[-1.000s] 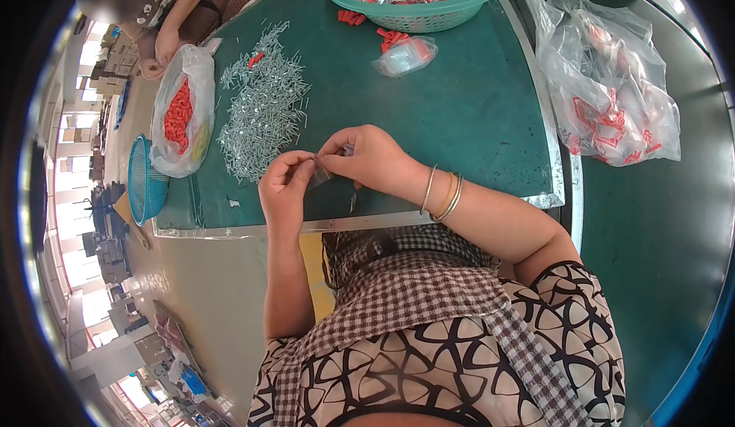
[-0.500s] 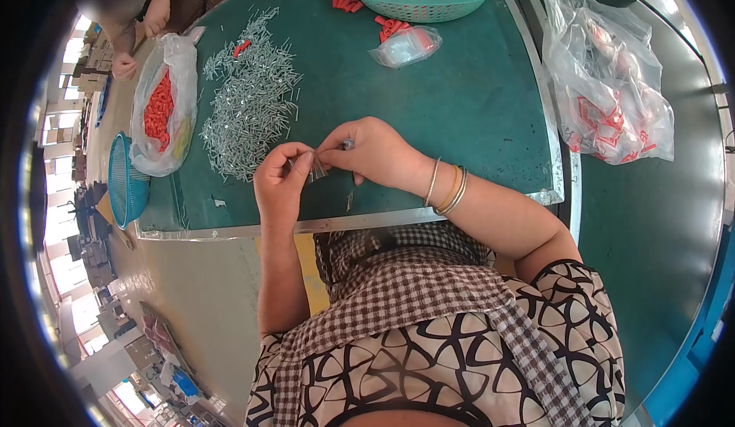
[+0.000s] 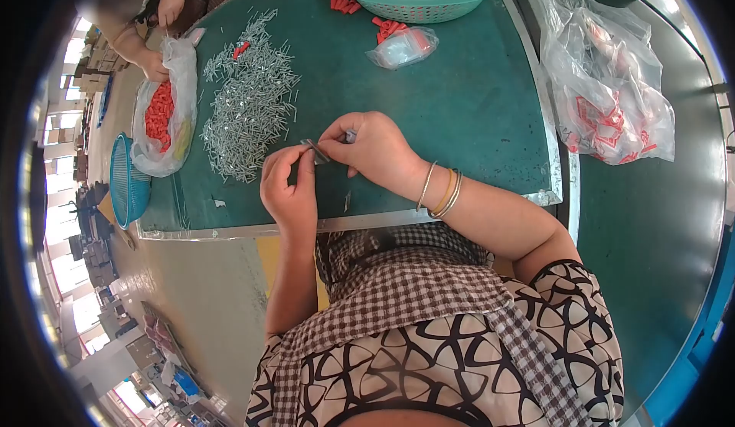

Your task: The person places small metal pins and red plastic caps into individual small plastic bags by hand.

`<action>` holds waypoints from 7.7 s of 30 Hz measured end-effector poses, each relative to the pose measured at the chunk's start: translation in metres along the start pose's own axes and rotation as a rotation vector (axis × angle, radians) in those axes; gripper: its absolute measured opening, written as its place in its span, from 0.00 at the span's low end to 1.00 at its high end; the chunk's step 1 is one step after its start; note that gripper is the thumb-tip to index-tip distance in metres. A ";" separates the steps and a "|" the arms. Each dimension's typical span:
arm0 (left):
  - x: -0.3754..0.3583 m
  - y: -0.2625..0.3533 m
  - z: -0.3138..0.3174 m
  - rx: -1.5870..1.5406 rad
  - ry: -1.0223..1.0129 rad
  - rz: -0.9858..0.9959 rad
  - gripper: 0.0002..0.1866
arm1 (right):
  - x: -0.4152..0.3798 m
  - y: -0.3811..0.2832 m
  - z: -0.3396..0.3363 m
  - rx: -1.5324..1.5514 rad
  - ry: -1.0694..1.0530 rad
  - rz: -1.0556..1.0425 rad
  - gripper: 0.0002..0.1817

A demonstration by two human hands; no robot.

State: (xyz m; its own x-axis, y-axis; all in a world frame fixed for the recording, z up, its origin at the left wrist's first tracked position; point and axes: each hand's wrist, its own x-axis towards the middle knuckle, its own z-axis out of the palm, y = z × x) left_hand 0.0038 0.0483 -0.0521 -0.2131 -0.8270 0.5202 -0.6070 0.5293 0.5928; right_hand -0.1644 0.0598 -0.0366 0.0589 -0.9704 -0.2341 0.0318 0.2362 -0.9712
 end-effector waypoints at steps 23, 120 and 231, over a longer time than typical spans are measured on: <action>0.008 0.020 0.006 -0.552 -0.091 -0.622 0.04 | 0.002 0.013 0.002 -0.261 0.134 -0.403 0.06; 0.014 0.008 -0.002 -0.035 -0.131 -0.191 0.05 | 0.001 0.012 -0.001 -0.641 0.233 -0.704 0.14; 0.061 0.000 -0.023 -0.486 -0.327 -0.423 0.04 | 0.006 0.000 -0.012 0.014 -0.090 -0.326 0.18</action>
State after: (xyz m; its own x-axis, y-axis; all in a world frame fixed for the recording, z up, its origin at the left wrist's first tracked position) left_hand 0.0079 0.0021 -0.0060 -0.2992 -0.9540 0.0198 -0.2954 0.1124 0.9487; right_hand -0.1758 0.0533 -0.0390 0.1316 -0.9868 0.0944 0.0772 -0.0848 -0.9934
